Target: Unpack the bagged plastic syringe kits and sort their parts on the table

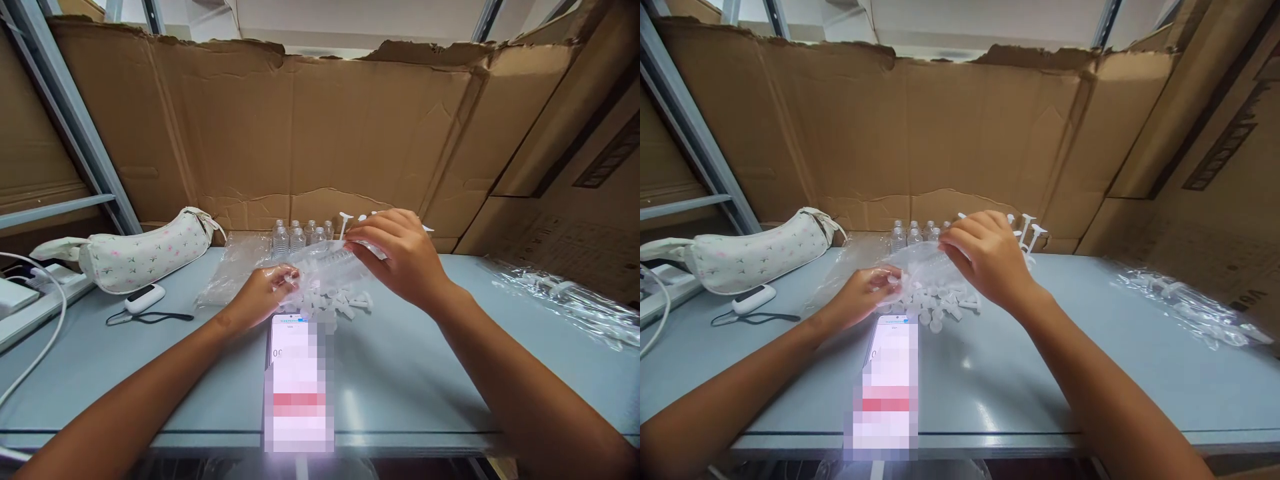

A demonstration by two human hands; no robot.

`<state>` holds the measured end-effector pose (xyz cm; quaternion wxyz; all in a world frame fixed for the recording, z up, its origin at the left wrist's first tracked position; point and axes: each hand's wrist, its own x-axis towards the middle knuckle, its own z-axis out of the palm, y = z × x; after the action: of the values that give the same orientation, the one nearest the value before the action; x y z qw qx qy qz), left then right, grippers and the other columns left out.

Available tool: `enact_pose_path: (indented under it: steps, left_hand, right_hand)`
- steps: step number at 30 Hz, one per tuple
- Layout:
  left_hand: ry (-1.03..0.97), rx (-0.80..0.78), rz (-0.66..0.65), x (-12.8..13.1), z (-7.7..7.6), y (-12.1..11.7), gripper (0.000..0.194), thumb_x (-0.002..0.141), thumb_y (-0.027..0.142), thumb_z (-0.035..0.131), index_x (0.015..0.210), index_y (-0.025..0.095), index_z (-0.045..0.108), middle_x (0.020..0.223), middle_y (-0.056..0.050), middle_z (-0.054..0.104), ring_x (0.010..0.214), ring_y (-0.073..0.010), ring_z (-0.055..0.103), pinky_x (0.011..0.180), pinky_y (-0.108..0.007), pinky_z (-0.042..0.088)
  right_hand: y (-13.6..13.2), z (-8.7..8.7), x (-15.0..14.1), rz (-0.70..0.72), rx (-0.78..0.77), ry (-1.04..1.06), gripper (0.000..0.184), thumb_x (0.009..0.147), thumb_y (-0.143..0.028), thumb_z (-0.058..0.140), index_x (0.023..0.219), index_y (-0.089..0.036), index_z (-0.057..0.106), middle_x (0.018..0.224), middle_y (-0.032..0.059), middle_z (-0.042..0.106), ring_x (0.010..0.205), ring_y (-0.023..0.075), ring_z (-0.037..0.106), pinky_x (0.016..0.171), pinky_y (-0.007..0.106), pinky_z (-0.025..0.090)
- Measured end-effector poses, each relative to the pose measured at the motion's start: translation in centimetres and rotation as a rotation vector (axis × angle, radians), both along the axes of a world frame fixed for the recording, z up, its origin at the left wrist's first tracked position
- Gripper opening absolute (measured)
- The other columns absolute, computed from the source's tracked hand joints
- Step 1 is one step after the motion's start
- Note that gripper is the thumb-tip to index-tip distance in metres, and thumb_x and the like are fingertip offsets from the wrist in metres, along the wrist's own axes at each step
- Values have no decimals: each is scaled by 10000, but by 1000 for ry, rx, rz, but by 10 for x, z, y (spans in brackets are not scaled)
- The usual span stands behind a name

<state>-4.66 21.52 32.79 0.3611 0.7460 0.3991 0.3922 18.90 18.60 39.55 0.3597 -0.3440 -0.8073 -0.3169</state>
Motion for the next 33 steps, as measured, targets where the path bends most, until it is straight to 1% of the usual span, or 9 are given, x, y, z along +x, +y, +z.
enact_pose_path:
  steps: [2, 4, 10, 13, 15, 17, 20, 24, 33]
  left_hand:
    - [-176, -67, 28, 0, 2, 2, 287, 712, 369, 656, 893, 147, 642, 872, -50, 655, 758, -168, 621, 721, -327, 526]
    - [-298, -109, 61, 1, 5, 4, 313, 642, 368, 711, 842, 138, 642, 817, -33, 642, 689, -152, 617, 691, -325, 528]
    - [-421, -161, 124, 1, 8, 11, 348, 546, 333, 781, 796, 133, 644, 667, 5, 608, 587, -139, 606, 615, -299, 501]
    - [-411, -161, 139, 0, 8, 14, 364, 546, 335, 786, 815, 129, 653, 678, -7, 624, 588, -143, 607, 620, -304, 499]
    - [-395, -163, 148, -1, 8, 15, 374, 550, 336, 786, 835, 131, 657, 685, -9, 630, 598, -151, 613, 625, -308, 500]
    - [-380, -165, 156, -2, 8, 16, 362, 550, 322, 782, 833, 135, 655, 698, -7, 631, 605, -155, 620, 624, -309, 501]
    - [-350, -154, 177, -3, 8, 19, 301, 564, 281, 755, 802, 133, 646, 683, 2, 627, 580, -136, 607, 624, -295, 499]
    - [-245, -138, 222, -10, 10, 21, 250, 620, 264, 704, 819, 132, 635, 626, 2, 634, 559, -134, 608, 603, -269, 484]
    - [-67, -138, 310, -30, 10, 24, 265, 618, 319, 708, 817, 152, 653, 584, -1, 640, 609, -184, 647, 574, -261, 457]
  right_hand:
    - [1, -1, 3, 10, 18, 60, 119, 880, -255, 549, 972, -232, 619, 973, 49, 687, 926, 219, 602, 860, 399, 420]
    - [3, -2, 7, 33, 8, 146, 268, 858, -285, 580, 1123, -242, 579, 1075, 69, 657, 1026, 242, 581, 894, 423, 433]
    - [11, -10, 29, 100, -158, 507, 714, 793, -387, 645, 1413, -290, 305, 1424, 97, 400, 1253, 283, 441, 900, 440, 480]
    - [16, -18, 42, 114, -420, 723, 619, 791, -466, 630, 1342, -284, 414, 1217, 93, 586, 1081, 257, 577, 797, 401, 519]
    - [19, -24, 48, 112, -647, 812, 429, 796, -522, 598, 1128, -249, 593, 972, 68, 675, 885, 221, 638, 715, 353, 522]
    - [22, -28, 52, 109, -778, 862, 354, 778, -553, 600, 893, -223, 659, 840, 49, 682, 762, 186, 630, 660, 312, 507]
    - [25, -27, 56, 84, -714, 930, 335, 743, -552, 633, 790, -222, 666, 784, 30, 675, 696, 163, 601, 621, 290, 486]
    - [28, -19, 61, 65, -556, 985, 314, 757, -518, 624, 853, -229, 700, 856, 40, 692, 736, 178, 616, 610, 304, 497]
    - [33, 3, 52, 32, -458, 1027, 190, 777, -391, 621, 798, -220, 701, 765, 32, 667, 604, 157, 593, 475, 295, 514]
